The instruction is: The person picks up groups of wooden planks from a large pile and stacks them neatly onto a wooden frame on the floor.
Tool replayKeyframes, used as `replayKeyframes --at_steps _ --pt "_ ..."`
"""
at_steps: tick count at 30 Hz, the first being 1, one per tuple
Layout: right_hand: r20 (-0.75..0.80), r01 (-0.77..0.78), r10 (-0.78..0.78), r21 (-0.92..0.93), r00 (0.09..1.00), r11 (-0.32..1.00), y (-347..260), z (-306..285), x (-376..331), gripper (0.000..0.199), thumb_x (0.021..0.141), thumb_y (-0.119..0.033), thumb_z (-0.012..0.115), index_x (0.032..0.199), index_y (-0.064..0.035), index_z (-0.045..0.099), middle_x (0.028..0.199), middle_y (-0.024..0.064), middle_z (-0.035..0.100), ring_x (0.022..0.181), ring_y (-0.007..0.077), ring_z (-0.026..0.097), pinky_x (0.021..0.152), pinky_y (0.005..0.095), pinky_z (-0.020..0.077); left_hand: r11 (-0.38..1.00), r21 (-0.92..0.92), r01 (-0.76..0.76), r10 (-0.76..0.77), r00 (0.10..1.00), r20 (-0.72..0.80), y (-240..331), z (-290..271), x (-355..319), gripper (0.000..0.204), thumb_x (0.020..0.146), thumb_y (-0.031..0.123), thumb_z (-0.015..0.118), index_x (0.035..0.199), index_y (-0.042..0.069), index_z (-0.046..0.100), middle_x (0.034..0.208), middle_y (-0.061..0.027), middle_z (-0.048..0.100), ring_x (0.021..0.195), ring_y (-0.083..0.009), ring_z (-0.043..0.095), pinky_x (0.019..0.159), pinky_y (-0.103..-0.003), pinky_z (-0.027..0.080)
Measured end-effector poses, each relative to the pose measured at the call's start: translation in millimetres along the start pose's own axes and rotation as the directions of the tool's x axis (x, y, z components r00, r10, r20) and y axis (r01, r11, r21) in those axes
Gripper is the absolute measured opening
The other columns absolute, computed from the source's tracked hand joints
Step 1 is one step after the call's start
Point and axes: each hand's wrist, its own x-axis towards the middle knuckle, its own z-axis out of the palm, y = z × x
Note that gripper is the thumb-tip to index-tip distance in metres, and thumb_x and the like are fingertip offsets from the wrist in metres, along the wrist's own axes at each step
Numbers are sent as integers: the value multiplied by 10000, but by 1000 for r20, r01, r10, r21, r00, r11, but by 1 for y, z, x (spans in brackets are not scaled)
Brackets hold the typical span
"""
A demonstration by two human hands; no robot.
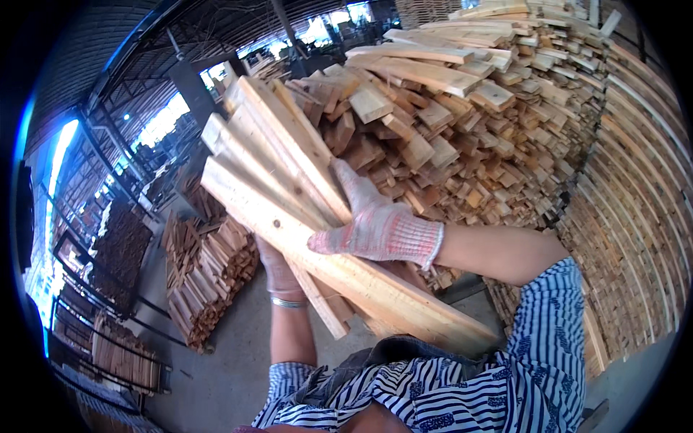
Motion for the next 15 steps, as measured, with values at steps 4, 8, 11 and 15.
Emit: replayKeyframes --at_steps 4,8,11,15 --pt "-10 142 -142 55 990 988 6 18 7 1400 647 -605 826 1554 95 21 1491 338 316 1414 435 341 1190 429 299 998 -43 46 -48 998 -38 5 -40 14 948 906 701 556 1539 47 292 1488 -172 444 1318 -305 501 1084 -444 490" --pt "152 68 -130 354 980 933 -8 0 -4 1231 770 -372 839 1589 7 2 1534 244 362 1371 312 424 1158 390 356 998 -24 53 -56 987 -151 5 -57 4 969 886 713 577 1535 49 299 1467 -183 463 1297 -312 519 1069 -442 507" --pt "254 -213 80 555 964 804 33 -40 -36 1259 737 -470 846 1600 -23 45 1571 227 333 1391 284 441 1141 388 396 988 76 137 -104 936 -335 -6 41 -20 783 922 595 641 1467 68 443 1389 -145 547 1217 -276 571 1046 -400 503" --pt "171 -102 -62 798 983 594 99 -12 -57 1258 745 -528 820 1613 -48 47 1602 181 303 1430 260 394 1149 380 379 983 79 165 -127 926 -356 -11 70 -48 767 961 571 602 1502 62 409 1448 -157 491 1294 -268 510 1083 -408 453"
